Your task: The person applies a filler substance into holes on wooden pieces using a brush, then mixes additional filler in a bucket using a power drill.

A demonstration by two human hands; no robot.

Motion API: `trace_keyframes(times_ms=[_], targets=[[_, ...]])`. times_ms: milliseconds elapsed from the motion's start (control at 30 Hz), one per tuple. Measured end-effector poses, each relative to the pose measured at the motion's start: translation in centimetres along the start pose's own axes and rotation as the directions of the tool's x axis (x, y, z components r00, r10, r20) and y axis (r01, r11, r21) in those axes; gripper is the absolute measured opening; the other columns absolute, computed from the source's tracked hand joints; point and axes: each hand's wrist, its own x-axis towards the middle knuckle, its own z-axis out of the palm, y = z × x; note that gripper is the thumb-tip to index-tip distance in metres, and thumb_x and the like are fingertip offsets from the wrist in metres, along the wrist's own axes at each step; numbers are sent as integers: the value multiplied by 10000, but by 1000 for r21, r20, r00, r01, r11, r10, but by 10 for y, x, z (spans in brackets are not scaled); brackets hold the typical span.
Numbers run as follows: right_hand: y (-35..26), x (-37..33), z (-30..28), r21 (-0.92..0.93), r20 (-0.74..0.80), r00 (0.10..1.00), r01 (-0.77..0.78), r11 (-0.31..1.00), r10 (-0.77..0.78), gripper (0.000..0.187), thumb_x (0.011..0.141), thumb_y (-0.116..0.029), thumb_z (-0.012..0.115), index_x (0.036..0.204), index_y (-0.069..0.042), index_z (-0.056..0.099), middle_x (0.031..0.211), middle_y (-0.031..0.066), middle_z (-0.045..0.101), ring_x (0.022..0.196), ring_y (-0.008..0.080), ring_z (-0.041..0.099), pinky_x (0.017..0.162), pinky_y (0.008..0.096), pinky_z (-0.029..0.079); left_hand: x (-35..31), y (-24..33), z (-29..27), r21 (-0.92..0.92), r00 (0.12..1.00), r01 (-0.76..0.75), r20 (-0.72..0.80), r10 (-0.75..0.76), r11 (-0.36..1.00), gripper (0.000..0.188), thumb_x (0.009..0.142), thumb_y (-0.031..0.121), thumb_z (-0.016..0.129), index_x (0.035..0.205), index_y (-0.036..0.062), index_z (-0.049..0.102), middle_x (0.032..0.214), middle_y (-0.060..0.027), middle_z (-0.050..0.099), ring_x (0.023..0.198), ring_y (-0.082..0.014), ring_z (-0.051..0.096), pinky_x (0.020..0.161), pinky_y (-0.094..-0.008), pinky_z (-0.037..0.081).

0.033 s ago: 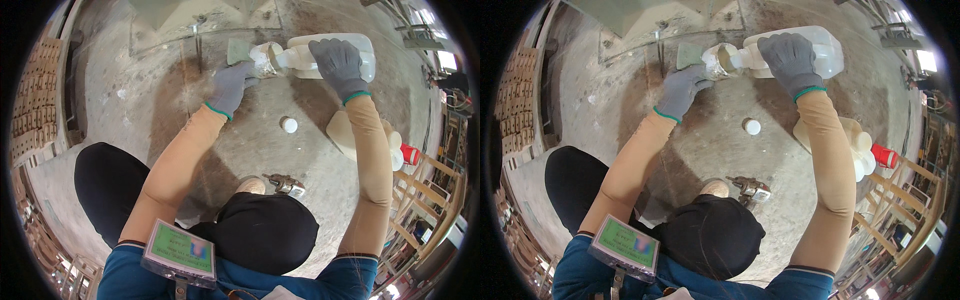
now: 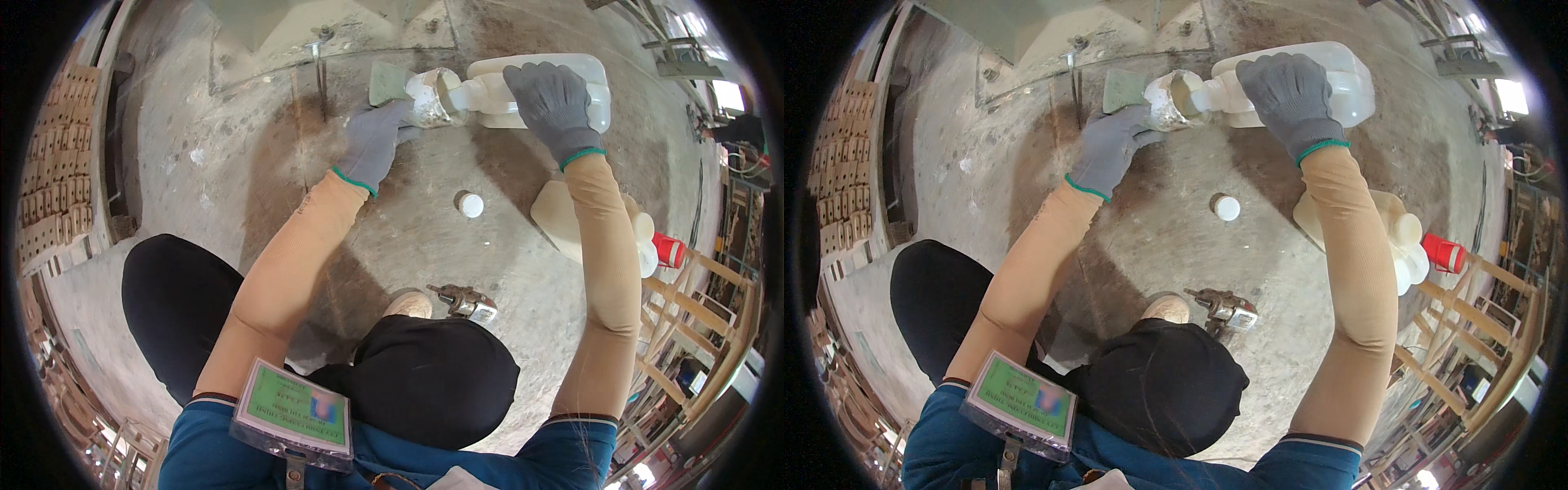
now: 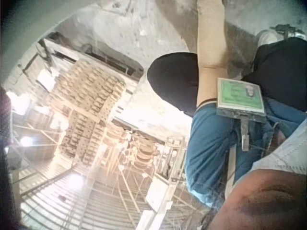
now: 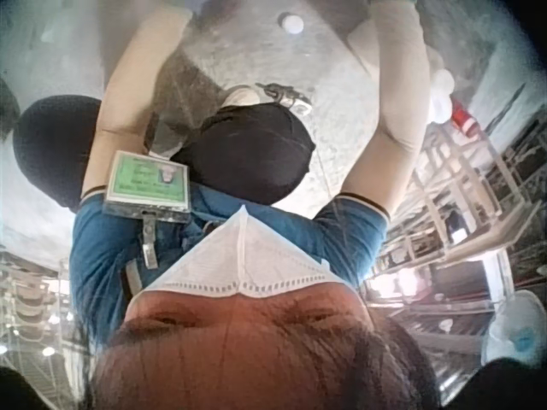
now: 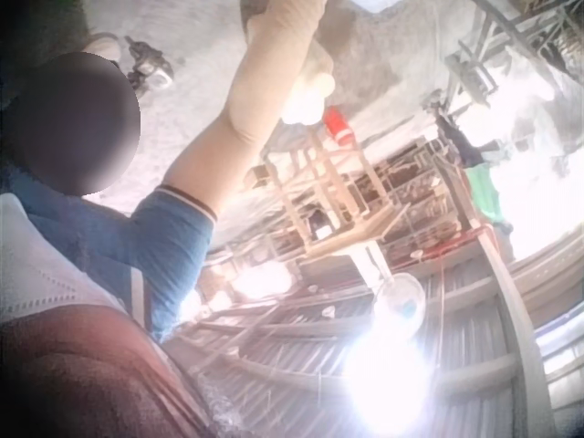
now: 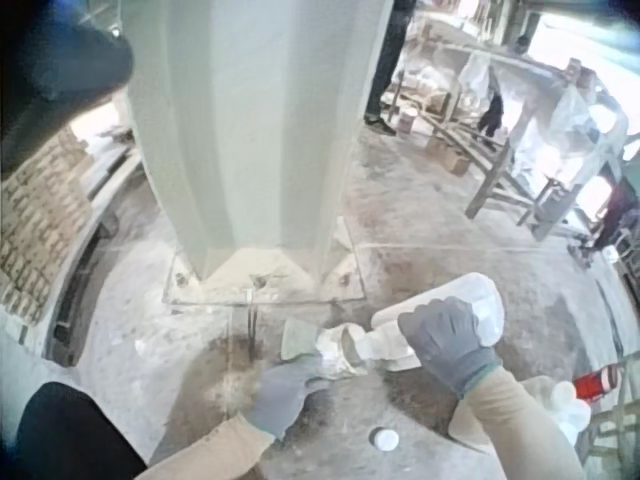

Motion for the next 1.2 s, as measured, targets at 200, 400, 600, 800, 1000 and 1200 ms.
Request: trace_keyframes(times_ms=[200,400,600,800,1000,1200], targets=[[4,-3,-1,63,-119,993,13,998,-5,87,715,-149,635,799,-148,614,643,64,621,604,242,639,473,366,467,4,0,4,7,999,12,-52,-12,1000,243,852,36,561,1073,-63,556,1048,-148,620,954,-268,632,795,-419,556],[-6,-3,3,64,-201,979,46,997,-32,56,694,-146,641,750,-145,639,626,74,626,578,239,640,441,377,460,-1,-9,-12,54,999,-44,35,42,998,232,853,32,557,1073,-41,563,1039,-133,626,942,-263,633,808,-412,542],[-22,8,-1,20,46,999,-22,1000,21,81,693,-134,624,771,-148,612,652,33,597,655,214,628,523,334,472,2,-11,-21,-78,989,112,-91,-119,991,244,855,36,543,1092,-20,559,1060,-124,623,957,-266,624,850,-415,508],[-27,3,1,-101,-89,995,35,994,-44,27,633,-147,647,642,-125,633,561,56,589,517,229,603,396,359,409,1,-14,-23,-89,990,139,-24,-142,986,278,856,35,534,1129,-15,553,1103,-129,616,1036,-272,593,907,-417,469],[-29,7,-4,-60,41,999,8,998,-6,83,673,-139,655,739,-170,617,654,21,603,628,193,619,480,334,438,0,-12,-19,-63,986,136,-92,-141,989,289,858,35,539,1144,-7,549,1109,-112,617,1037,-263,594,919,-427,462],[-23,3,0,9,-155,987,37,999,-35,40,633,-159,645,632,-128,620,542,45,570,516,212,591,428,349,402,0,-11,-14,-47,992,111,-55,-113,993,269,859,49,555,1125,8,556,1087,-119,621,976,-263,621,865,-436,493]])
